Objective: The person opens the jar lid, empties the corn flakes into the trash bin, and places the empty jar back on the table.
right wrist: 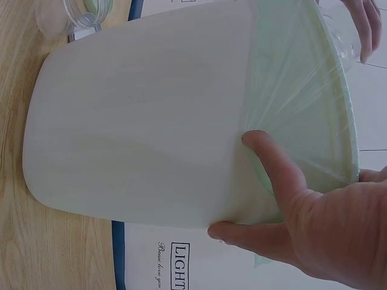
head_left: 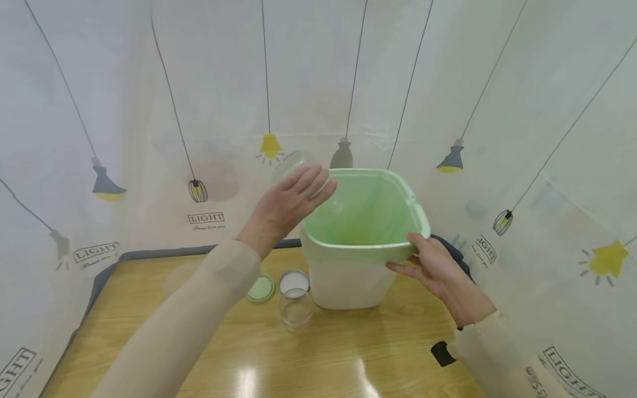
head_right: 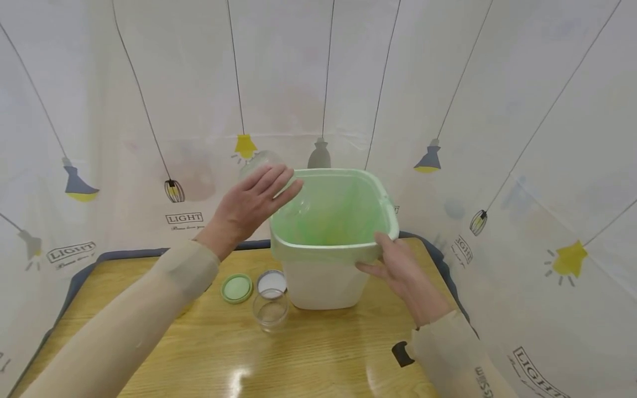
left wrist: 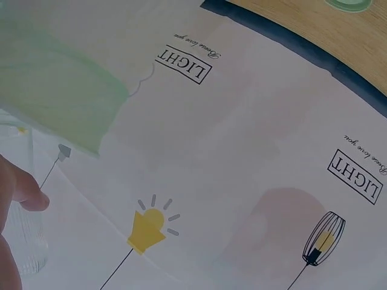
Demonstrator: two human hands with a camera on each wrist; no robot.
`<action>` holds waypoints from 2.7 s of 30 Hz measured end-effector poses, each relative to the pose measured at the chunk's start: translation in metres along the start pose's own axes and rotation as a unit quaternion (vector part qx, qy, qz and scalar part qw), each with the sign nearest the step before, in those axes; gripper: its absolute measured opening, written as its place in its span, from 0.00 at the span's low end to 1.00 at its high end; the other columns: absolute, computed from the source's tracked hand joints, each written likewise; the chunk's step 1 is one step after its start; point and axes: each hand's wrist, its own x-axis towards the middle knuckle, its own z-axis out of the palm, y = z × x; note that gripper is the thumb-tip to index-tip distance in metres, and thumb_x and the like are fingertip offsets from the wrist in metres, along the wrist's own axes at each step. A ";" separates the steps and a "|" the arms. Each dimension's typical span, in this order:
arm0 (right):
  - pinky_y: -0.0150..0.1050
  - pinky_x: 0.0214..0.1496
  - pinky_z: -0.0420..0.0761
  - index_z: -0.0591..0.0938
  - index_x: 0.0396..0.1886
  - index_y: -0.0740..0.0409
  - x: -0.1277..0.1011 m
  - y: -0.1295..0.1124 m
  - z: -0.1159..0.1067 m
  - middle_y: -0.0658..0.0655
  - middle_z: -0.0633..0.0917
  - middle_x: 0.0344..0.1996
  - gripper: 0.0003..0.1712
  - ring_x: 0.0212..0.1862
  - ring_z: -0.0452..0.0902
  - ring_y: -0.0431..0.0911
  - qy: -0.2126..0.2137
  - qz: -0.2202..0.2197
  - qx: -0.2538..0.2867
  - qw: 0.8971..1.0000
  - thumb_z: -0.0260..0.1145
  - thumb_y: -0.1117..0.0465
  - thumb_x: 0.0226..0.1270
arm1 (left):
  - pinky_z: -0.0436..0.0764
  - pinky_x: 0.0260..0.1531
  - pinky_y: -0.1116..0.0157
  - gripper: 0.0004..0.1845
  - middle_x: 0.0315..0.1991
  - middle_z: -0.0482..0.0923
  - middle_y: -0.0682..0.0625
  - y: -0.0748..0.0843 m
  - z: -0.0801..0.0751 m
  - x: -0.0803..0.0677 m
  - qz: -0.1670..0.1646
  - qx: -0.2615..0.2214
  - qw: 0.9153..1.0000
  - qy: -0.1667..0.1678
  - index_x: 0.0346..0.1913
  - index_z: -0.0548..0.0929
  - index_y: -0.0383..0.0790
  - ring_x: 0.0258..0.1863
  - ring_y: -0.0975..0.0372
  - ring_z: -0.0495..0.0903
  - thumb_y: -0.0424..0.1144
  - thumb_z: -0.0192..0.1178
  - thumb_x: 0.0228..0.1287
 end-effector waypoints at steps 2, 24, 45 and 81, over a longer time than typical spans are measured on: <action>0.50 0.63 0.78 0.45 0.78 0.58 0.000 0.000 0.000 0.63 0.56 0.69 0.33 0.72 0.55 0.62 0.001 0.001 0.000 1.000 0.39 0.52 0.80 | 0.58 0.75 0.63 0.41 0.69 0.66 0.50 -0.001 -0.001 -0.001 -0.015 -0.015 1.000 0.008 0.71 0.62 0.49 0.70 0.58 0.63 0.32 0.65 0.54; 0.51 0.63 0.77 0.44 0.78 0.56 0.002 0.002 -0.001 0.66 0.49 0.73 0.33 0.73 0.54 0.62 0.002 0.003 -0.005 1.000 0.38 0.51 0.80 | 0.57 0.76 0.58 0.43 0.67 0.67 0.47 0.000 0.000 -0.029 -0.281 -0.292 0.914 0.003 0.69 0.66 0.50 0.70 0.53 0.63 0.18 0.58 0.47; 0.50 0.63 0.78 0.43 0.78 0.56 -0.001 0.000 0.000 0.66 0.50 0.73 0.35 0.73 0.54 0.60 0.000 0.004 -0.010 1.000 0.39 0.50 0.80 | 0.67 0.64 0.40 0.49 0.64 0.70 0.43 0.013 -0.001 -0.117 -0.475 -0.504 0.719 -0.049 0.68 0.68 0.46 0.64 0.47 0.68 0.30 0.76 0.35; 0.51 0.62 0.78 0.44 0.78 0.55 0.002 0.002 -0.002 0.62 0.55 0.69 0.34 0.72 0.55 0.60 -0.007 -0.005 -0.013 1.000 0.40 0.50 0.80 | 0.65 0.69 0.43 0.52 0.67 0.69 0.44 0.154 0.017 -0.241 -0.543 -0.679 0.457 -0.186 0.69 0.63 0.43 0.66 0.47 0.68 0.41 0.80 0.38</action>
